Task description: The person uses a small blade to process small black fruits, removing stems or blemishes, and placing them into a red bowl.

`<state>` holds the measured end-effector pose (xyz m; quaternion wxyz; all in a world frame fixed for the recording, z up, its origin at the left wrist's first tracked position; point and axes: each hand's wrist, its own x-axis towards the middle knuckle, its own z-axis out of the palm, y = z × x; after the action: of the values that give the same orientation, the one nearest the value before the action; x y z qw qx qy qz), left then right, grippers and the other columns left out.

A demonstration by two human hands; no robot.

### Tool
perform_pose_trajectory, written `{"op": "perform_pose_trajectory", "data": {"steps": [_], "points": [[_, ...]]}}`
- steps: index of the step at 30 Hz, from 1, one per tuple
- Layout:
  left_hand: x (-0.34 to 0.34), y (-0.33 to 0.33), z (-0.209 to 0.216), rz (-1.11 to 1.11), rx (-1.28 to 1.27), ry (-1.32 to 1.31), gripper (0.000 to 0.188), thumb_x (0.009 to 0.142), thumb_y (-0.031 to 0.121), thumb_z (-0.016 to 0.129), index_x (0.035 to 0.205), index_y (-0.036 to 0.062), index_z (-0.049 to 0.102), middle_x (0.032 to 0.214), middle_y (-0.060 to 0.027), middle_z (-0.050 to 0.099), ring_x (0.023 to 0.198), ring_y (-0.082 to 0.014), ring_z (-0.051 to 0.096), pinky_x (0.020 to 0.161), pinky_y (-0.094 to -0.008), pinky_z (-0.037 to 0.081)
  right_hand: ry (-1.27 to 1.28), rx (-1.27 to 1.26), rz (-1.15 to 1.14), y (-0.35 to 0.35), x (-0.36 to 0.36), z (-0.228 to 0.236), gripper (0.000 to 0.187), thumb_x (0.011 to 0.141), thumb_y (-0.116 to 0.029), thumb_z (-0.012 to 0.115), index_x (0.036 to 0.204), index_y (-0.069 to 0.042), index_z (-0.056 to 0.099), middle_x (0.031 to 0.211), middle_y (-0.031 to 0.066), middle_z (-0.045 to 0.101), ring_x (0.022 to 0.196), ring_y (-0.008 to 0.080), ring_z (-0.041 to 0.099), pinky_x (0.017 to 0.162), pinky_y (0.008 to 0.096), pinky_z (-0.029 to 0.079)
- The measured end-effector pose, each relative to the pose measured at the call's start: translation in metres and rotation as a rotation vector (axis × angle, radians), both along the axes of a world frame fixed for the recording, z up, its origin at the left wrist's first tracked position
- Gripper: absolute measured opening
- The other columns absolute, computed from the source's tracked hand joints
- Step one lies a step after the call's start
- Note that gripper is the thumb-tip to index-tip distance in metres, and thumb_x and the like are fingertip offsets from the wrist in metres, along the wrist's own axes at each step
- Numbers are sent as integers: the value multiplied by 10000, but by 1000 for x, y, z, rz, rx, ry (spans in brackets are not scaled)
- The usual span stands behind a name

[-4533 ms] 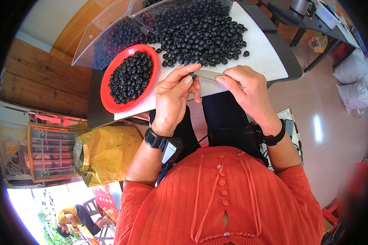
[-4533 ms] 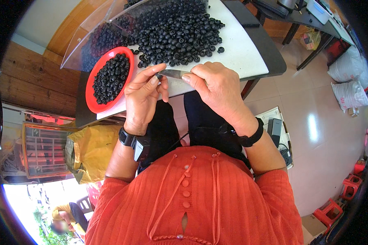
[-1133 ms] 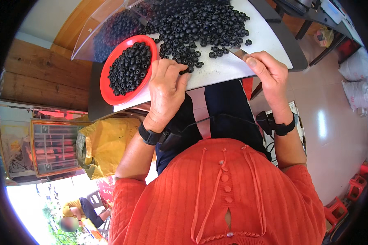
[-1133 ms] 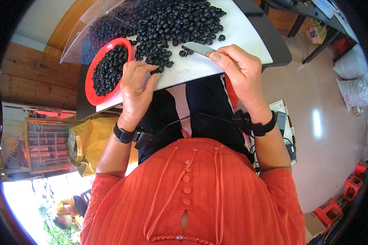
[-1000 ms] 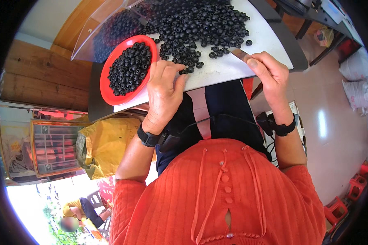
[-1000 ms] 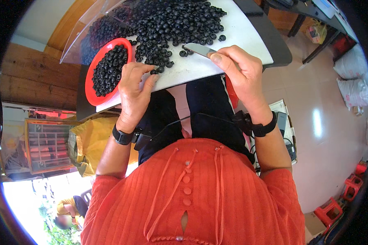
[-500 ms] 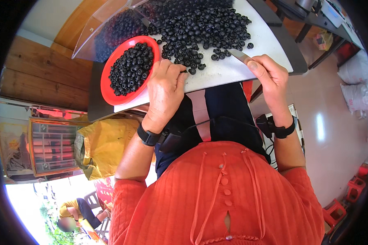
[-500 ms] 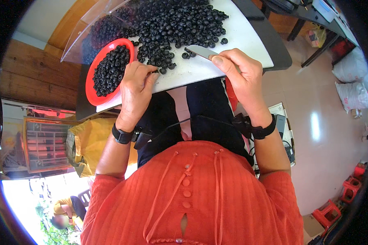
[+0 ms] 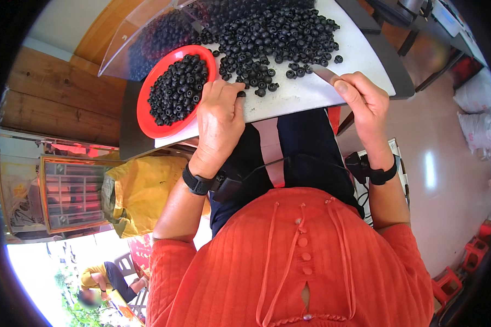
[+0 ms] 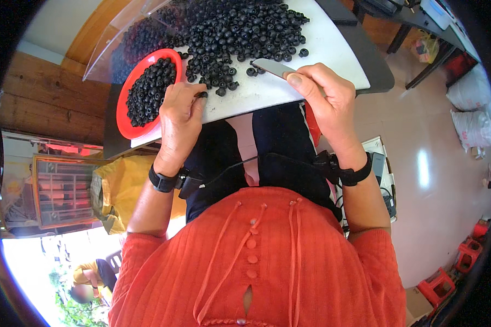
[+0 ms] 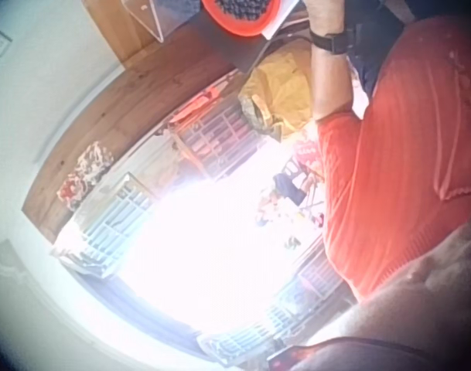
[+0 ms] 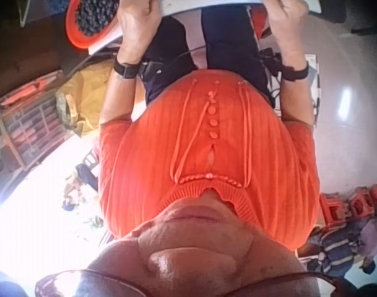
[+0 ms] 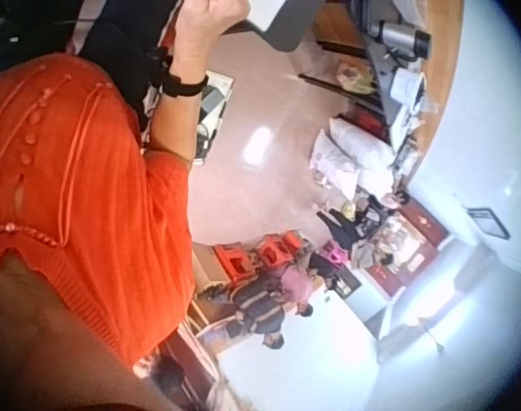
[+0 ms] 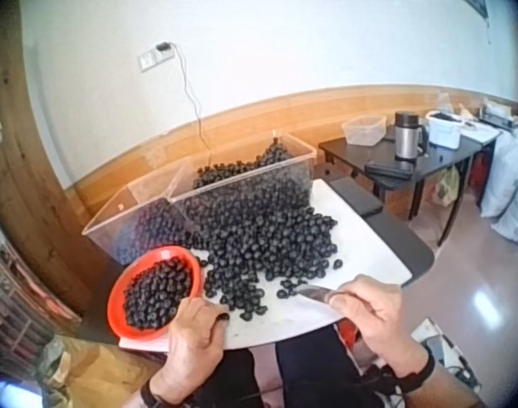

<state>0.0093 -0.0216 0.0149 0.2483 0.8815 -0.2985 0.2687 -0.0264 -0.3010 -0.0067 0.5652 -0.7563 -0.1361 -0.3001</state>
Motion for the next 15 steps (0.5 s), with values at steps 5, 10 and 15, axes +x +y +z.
{"op": "perform_pose_trajectory", "data": {"steps": [5,10,15], "points": [[-2,-4,7,26,34,-29,171,776,-48,702,941,-10,675,898,-161,599,890,-379,587,775,-468,501,-10,-45,-16,-2,0,-1,203,963,-173,716,927,27,730,789,45,698,692,89,586,625,233,446],[-1,1,3,23,72,14,171,788,-31,709,955,-10,682,903,-162,604,897,-369,589,775,-455,500,-11,-42,-16,0,-1,-1,217,964,-186,717,921,26,727,783,46,690,685,92,581,621,235,444],[5,-5,8,63,240,-40,147,801,-23,696,947,-17,681,912,-168,602,908,-367,592,770,-453,502,13,-63,-23,-1,-3,1,216,962,-183,718,922,30,723,778,45,685,681,93,569,623,241,441]]}}
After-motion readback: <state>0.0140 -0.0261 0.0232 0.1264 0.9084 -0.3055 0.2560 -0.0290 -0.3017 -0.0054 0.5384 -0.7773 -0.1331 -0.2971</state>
